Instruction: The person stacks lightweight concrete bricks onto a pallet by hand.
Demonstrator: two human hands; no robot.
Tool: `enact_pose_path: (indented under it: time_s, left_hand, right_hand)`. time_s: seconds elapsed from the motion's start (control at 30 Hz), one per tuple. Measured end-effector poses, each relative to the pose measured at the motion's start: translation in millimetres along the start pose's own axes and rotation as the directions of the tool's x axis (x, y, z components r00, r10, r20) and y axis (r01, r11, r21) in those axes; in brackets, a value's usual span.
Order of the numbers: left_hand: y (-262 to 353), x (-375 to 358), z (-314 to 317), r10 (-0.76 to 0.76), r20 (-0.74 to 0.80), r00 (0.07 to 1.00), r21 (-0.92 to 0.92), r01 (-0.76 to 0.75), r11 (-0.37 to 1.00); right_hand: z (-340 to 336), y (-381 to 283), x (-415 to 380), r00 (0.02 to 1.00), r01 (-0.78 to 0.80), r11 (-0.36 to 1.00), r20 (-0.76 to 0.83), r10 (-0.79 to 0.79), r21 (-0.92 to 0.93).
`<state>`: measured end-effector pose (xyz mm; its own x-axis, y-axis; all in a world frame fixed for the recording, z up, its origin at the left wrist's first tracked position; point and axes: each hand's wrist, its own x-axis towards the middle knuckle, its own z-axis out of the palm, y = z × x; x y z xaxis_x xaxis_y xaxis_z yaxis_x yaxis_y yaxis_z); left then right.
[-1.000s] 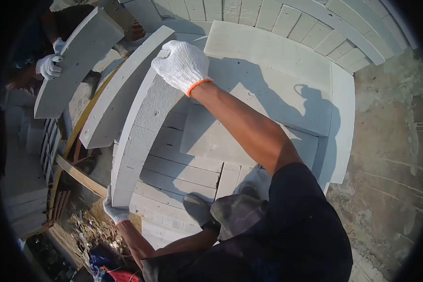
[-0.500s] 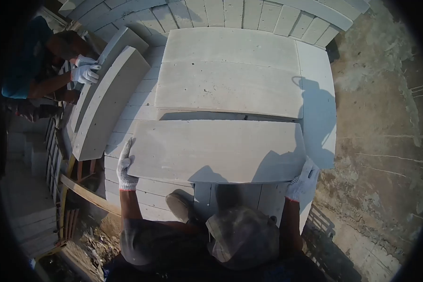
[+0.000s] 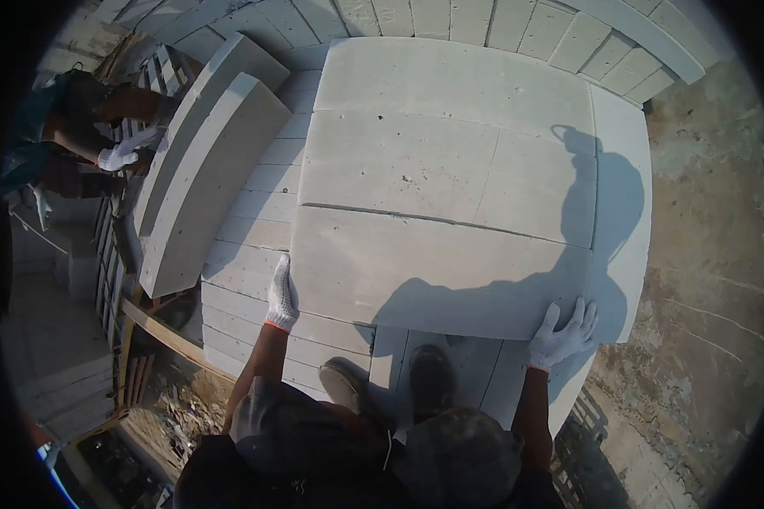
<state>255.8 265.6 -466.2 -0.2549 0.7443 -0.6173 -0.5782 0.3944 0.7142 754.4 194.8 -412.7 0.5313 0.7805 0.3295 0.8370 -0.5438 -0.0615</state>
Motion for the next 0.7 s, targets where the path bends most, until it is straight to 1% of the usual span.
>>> enact_pose_path:
  time_s: [0.03,0.07,0.1,0.13,0.17,0.2,0.23,0.27,0.3,0.33,0.37,0.4,0.43,0.47,0.5,0.53,0.57,0.6,0.63,0.67,0.7]
  left_hand:
    - [3.8,-2.1,5.5,0.065,0.061,0.996,0.278,-0.080,0.957]
    - [21.6,-1.5,5.5,0.100,0.123,0.987,0.540,-0.152,0.828]
    - [52.0,-3.0,5.4,0.160,0.093,0.983,0.527,-0.185,0.830]
    - [83.6,-13.0,12.0,0.236,0.159,0.959,0.676,-0.280,0.682]
    - [111.8,-17.6,18.0,0.282,0.237,0.930,0.791,-0.353,0.499]
    - [149.5,-12.8,7.0,0.403,0.288,0.869,0.867,-0.416,0.276]
    - [186.1,-10.3,-4.3,0.536,0.306,0.787,0.914,-0.401,0.066]
    - [219.9,-12.6,-15.2,0.639,0.335,0.692,0.935,-0.328,-0.135]
    - [253.3,-24.4,-17.8,0.683,0.250,0.686,0.966,-0.222,-0.130]
    - [272.8,-22.5,-39.4,0.759,0.220,0.613,0.974,-0.181,-0.136]
    - [286.5,-19.6,-62.1,0.815,0.116,0.568,0.992,-0.098,-0.073]
    - [300.2,-29.6,-67.9,0.832,-0.045,0.552,0.994,-0.056,0.092]
    - [301.5,-19.2,-103.3,0.819,-0.199,0.539,0.977,0.048,0.206]
    - [302.9,-8.4,-138.8,0.785,-0.347,0.513,0.937,0.147,0.318]
    - [308.7,-6.8,-158.6,0.682,-0.500,0.534,0.859,0.207,0.468]
    - [306.4,6.3,-199.6,0.566,-0.576,0.589,0.772,0.164,0.614]
    - [306.8,27.6,-237.9,0.454,-0.615,0.645,0.666,0.116,0.737]
    - [311.6,42.8,-259.5,0.468,-0.605,0.645,0.671,0.095,0.735]
    - [308.4,53.9,-281.8,0.190,-0.668,0.719,0.400,0.131,0.907]
    - [307.6,71.0,-298.2,-0.092,-0.625,0.775,0.101,0.197,0.975]
    - [310.4,67.6,-281.9,-0.190,-0.577,0.794,0.041,0.260,0.965]
  right_hand:
    - [-5.2,-4.3,3.8,1.000,0.003,1.000,0.020,-0.003,-0.010]
    - [-6.2,-2.3,9.5,1.000,0.000,0.995,0.022,-0.002,0.102]
    - [-6.6,-9.0,24.3,1.000,-0.008,0.979,0.023,0.004,0.201]
    - [-16.3,-38.7,49.5,0.999,0.032,0.970,0.011,-0.036,0.240]
    - [-33.2,-77.2,74.7,0.998,0.057,0.894,0.006,-0.066,0.445]
    - [-44.8,-119.4,96.5,0.996,0.074,0.775,-0.007,-0.090,0.628]
    - [-52.1,-162.0,118.4,0.964,0.242,0.721,-0.079,-0.253,0.650]
    - [-63.7,-206.9,139.0,0.901,0.400,0.644,-0.150,-0.407,0.652]
    - [-71.9,-253.7,153.7,0.811,0.524,0.558,-0.175,-0.558,0.644]
    - [-77.9,-298.6,161.8,0.697,0.626,0.465,-0.183,-0.693,0.626]
    - [-85.4,-344.9,165.0,0.601,0.626,0.379,-0.112,-0.791,0.682]
    - [-87.2,-389.7,163.8,0.531,0.579,0.295,-0.077,-0.844,0.760]
    - [-80.7,-430.8,161.6,0.481,0.539,0.290,-0.007,-0.876,0.791]
    - [-72.4,-471.1,160.3,0.459,0.514,0.326,0.067,-0.886,0.793]
    - [-64.2,-509.8,158.1,0.434,0.487,0.363,0.141,-0.890,0.795]
    - [-59.1,-548.6,156.5,0.475,0.538,0.384,0.106,-0.873,0.750]
    - [-52.7,-591.1,159.9,0.525,0.584,0.405,0.053,-0.849,0.704]
    - [-45.4,-635.2,167.6,0.467,0.705,0.293,-0.111,-0.877,0.646]
    - [-36.8,-673.2,169.3,0.378,0.806,0.182,-0.252,-0.891,0.564]
    - [-41.6,-707.3,167.0,0.225,0.874,0.108,-0.197,-0.954,0.474]
    - [-48.4,-735.0,162.5,0.070,0.923,0.023,-0.108,-0.992,0.385]
